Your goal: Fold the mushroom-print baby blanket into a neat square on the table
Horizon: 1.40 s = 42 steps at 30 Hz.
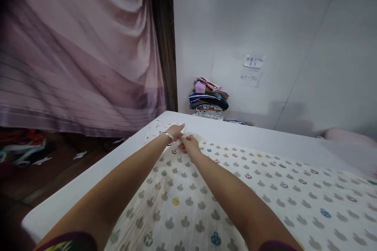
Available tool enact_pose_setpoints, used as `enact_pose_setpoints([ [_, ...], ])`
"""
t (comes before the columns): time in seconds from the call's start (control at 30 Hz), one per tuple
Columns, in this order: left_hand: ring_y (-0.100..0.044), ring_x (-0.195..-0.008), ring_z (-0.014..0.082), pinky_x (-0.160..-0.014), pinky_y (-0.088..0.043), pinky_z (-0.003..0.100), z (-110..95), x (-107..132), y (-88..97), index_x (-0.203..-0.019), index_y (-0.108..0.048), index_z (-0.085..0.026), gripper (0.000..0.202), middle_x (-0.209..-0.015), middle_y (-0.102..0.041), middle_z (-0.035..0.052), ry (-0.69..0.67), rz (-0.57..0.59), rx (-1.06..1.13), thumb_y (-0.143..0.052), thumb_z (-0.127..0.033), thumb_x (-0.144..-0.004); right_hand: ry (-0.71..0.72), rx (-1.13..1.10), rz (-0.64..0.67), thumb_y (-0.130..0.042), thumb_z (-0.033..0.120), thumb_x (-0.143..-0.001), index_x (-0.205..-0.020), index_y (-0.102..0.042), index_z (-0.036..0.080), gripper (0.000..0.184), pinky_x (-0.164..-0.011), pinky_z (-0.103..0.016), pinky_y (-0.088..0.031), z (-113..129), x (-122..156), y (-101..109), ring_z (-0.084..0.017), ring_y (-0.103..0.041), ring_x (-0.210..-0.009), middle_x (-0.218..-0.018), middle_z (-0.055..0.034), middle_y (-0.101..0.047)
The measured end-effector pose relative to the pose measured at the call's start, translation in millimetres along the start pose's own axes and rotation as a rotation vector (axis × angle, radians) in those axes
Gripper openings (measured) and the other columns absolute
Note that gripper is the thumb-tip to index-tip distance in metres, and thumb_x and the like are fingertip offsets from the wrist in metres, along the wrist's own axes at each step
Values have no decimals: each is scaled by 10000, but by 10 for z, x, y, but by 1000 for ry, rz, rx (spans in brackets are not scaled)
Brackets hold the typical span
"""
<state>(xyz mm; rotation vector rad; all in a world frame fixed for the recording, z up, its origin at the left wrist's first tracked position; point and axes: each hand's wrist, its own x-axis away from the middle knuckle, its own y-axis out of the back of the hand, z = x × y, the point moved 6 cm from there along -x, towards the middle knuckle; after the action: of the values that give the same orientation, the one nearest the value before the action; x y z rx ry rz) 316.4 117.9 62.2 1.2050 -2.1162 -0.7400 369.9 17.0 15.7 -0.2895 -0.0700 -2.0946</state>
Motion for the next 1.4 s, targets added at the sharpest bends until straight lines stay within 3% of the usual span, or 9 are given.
enact_pose_setpoints([
  [0.3,-620,-799,254,-614,-435,285,-52,198,20,-864,-593,-109,618,-772,-653,151,-60,7,92,-312,-653,-778,42,226,-55,-487,363,-807,-756,-478,166,203,-385,-210,-438,30,-83,-11,-116,-549,-412,-587,-4,-567],
  [0.53,-630,-720,159,-598,-454,241,23,282,51,-1077,-521,-131,565,-945,-663,117,-119,29,124,-206,-546,-860,61,259,-76,-480,223,-782,-857,-480,170,92,-369,-219,-442,93,-112,19,-134,-553,-400,-555,9,-560],
  [0.63,-627,-814,158,-675,-453,238,207,386,170,-1037,-559,-154,469,-1028,-645,93,-165,20,33,-291,-493,-858,54,241,-79,-456,176,-779,-907,-483,168,131,-381,-217,-451,137,-136,46,-127,-557,-415,-571,10,-560],
  [0.77,-555,-1017,240,-845,-400,297,649,690,286,-960,-614,-156,401,-1071,-629,109,-196,-18,-187,-476,-481,-769,36,209,-83,-457,156,-776,-947,-482,160,173,-403,-224,-470,207,-170,66,-131,-572,-443,-587,-1,-569],
  [0.87,-514,-1070,274,-881,-379,342,987,1012,227,-1068,-571,-184,488,-1155,-583,112,-192,-43,-328,-537,-507,-704,30,184,-69,-460,146,-777,-945,-483,167,171,-422,-233,-484,249,-163,59,-133,-577,-457,-593,-4,-577],
  [0.97,-535,-1026,275,-842,-399,361,1207,1298,95,-1070,-553,-207,440,-1128,-584,105,-188,-43,-461,-552,-439,-697,38,162,-53,-462,142,-779,-936,-487,176,162,-444,-233,-493,290,-143,50,-119,-566,-456,-598,2,-580],
  [1.07,-546,-998,270,-814,-408,377,1312,1449,21,-1054,-537,-199,355,-1078,-590,113,-183,-44,-563,-517,-322,-722,50,147,-54,-463,140,-778,-939,-488,179,168,-458,-235,-497,335,-139,63,-112,-556,-455,-609,4,-583],
  [1.2,-538,-1012,281,-801,-413,384,1389,1460,29,-950,-573,-179,258,-1052,-594,126,-153,-30,-607,-492,-249,-715,71,123,-52,-462,139,-774,-933,-493,177,166,-483,-238,-505,395,-150,117,-102,-546,-455,-613,8,-580],
  [1.4,-616,-783,215,-630,-446,284,1464,1447,58,-858,-591,-186,329,-904,-658,72,-94,74,-499,-490,-467,-719,78,95,-56,-461,138,-778,-869,-496,174,104,-515,-257,-522,412,-155,255,-103,-556,-492,-635,3,-578],
])
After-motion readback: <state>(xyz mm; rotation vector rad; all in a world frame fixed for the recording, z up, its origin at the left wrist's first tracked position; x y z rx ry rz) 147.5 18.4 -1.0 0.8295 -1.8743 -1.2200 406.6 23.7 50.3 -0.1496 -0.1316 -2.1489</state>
